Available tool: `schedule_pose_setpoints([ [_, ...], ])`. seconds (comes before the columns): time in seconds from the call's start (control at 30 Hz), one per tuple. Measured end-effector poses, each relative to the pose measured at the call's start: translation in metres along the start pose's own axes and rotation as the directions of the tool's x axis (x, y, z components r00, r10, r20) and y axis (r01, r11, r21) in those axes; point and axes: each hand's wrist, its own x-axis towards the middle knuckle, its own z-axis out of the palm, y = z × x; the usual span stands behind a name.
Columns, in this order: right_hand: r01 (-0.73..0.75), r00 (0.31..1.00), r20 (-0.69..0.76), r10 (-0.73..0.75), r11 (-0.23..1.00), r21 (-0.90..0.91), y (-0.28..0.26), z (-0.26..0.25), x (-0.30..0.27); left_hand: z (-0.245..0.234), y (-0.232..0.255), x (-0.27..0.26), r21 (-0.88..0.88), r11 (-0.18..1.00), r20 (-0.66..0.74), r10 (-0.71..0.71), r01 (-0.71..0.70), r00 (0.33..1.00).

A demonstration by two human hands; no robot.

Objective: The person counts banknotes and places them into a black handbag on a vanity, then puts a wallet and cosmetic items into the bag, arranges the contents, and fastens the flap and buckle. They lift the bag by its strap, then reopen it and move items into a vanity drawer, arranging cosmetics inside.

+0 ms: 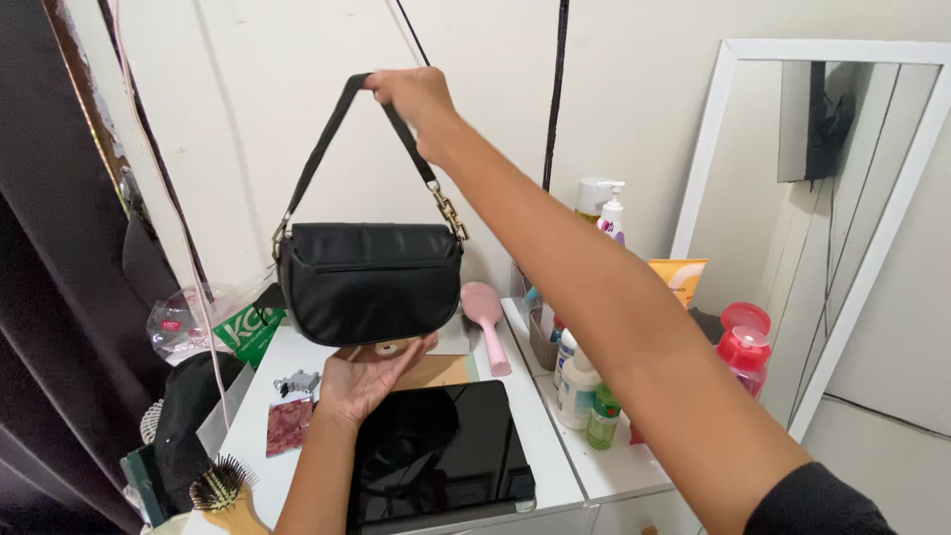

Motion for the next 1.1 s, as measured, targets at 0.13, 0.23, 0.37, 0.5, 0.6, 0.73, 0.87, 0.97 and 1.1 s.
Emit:
schedule_pose_setpoints([
  [0.13, -0.304, 0.951, -0.076, 0.300, 0.951, -0.050, -0.023, -0.008, -0.013, 0.001, 0.007, 0.004, 0.396, 0.899, 0.182, 0.120, -0.185, 0.976],
  [0.23, -0.313, 0.950, -0.012, 0.313, 0.949, -0.043, -0.030, -0.005, -0.024, 0.004, 0.007, 0.015, 0.262, 0.947, 0.082, 0.170, -0.186, 0.982],
  [0.37, -0.235, 0.964, 0.102, 0.245, 0.967, -0.097, -0.030, -0.009, -0.026, 0.008, 0.004, 0.018, 0.291, 0.895, -0.043, 0.366, -0.339, 0.930],
  [0.5, -0.199, 0.971, 0.104, 0.213, 0.972, -0.127, -0.024, -0.018, -0.023, 0.010, 0.001, 0.021, 0.447, 0.799, 0.048, 0.427, -0.402, 0.903],
  [0.6, -0.132, 0.980, 0.129, 0.149, 0.982, -0.133, -0.024, -0.023, -0.020, 0.003, 0.003, 0.034, 0.417, 0.801, 0.009, 0.469, -0.430, 0.883],
  [0.73, -0.100, 0.980, 0.158, 0.119, 0.987, -0.122, -0.023, -0.018, -0.018, -0.025, 0.019, 0.056, 0.280, 0.812, 0.085, 0.511, -0.513, 0.855],
  [0.87, -0.107, 0.981, 0.149, 0.123, 0.988, -0.113, -0.015, -0.019, -0.022, -0.052, 0.051, 0.061, 0.295, 0.787, 0.174, 0.513, -0.542, 0.841],
  [0.97, -0.137, 0.973, 0.176, 0.146, 0.989, -0.060, -0.003, -0.020, -0.025, -0.057, 0.074, 0.046, 0.530, 0.679, 0.078, 0.558, -0.508, 0.826],
  [1.1, -0.175, 0.961, 0.209, 0.183, 0.983, -0.054, 0.020, -0.017, -0.032, -0.057, 0.085, 0.027, 0.677, 0.601, -0.055, 0.618, -0.425, 0.785],
])
